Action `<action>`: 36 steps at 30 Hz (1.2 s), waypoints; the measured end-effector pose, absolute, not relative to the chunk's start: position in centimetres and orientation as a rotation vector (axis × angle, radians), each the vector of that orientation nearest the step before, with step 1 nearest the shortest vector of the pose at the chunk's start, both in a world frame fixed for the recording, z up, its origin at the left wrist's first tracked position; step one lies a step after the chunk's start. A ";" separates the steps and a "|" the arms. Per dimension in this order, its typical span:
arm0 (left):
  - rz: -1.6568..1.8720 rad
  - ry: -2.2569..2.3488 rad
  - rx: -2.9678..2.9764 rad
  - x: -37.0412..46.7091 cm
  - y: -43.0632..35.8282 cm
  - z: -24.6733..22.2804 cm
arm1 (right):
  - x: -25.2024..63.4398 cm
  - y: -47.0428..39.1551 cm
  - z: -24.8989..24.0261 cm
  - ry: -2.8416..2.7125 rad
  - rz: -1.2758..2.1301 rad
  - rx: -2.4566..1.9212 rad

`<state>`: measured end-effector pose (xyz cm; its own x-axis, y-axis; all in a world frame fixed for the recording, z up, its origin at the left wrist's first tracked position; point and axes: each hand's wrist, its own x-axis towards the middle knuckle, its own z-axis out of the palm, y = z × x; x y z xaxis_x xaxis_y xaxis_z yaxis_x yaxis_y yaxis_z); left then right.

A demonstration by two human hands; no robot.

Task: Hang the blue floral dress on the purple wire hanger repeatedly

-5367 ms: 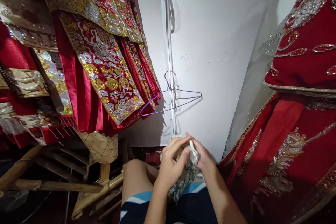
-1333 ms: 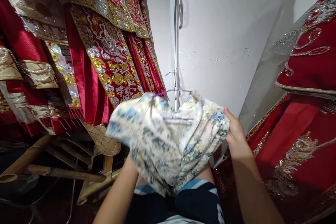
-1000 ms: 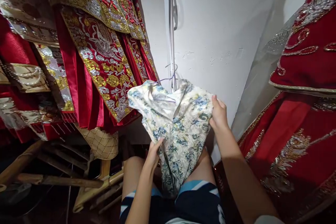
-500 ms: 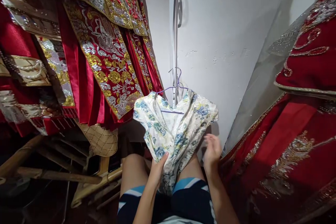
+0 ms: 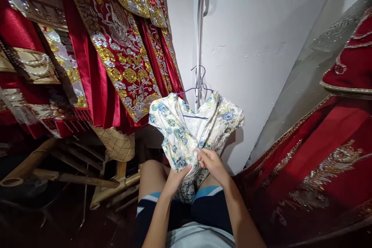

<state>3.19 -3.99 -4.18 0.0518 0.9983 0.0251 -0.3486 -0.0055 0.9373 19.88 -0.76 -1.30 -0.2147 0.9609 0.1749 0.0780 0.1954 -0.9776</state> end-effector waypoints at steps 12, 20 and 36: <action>2.074 1.744 1.356 3.4 -2.9 -5.8 | 20.1 -1.8 0.1 -1.485 1.244 -1.039; 1.654 1.269 1.757 6.8 -2.5 -3.7 | 18.7 -2.0 1.1 -1.554 1.358 -0.956; 1.302 1.162 1.923 6.4 -1.9 -3.3 | 20.8 6.6 14.1 -1.246 1.091 -0.767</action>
<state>6.37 -1.89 -3.26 0.1618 0.8746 0.4570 0.3547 -0.4837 0.8001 20.80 6.63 14.11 -0.0308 0.9376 0.3463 -0.2192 0.3317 -0.9176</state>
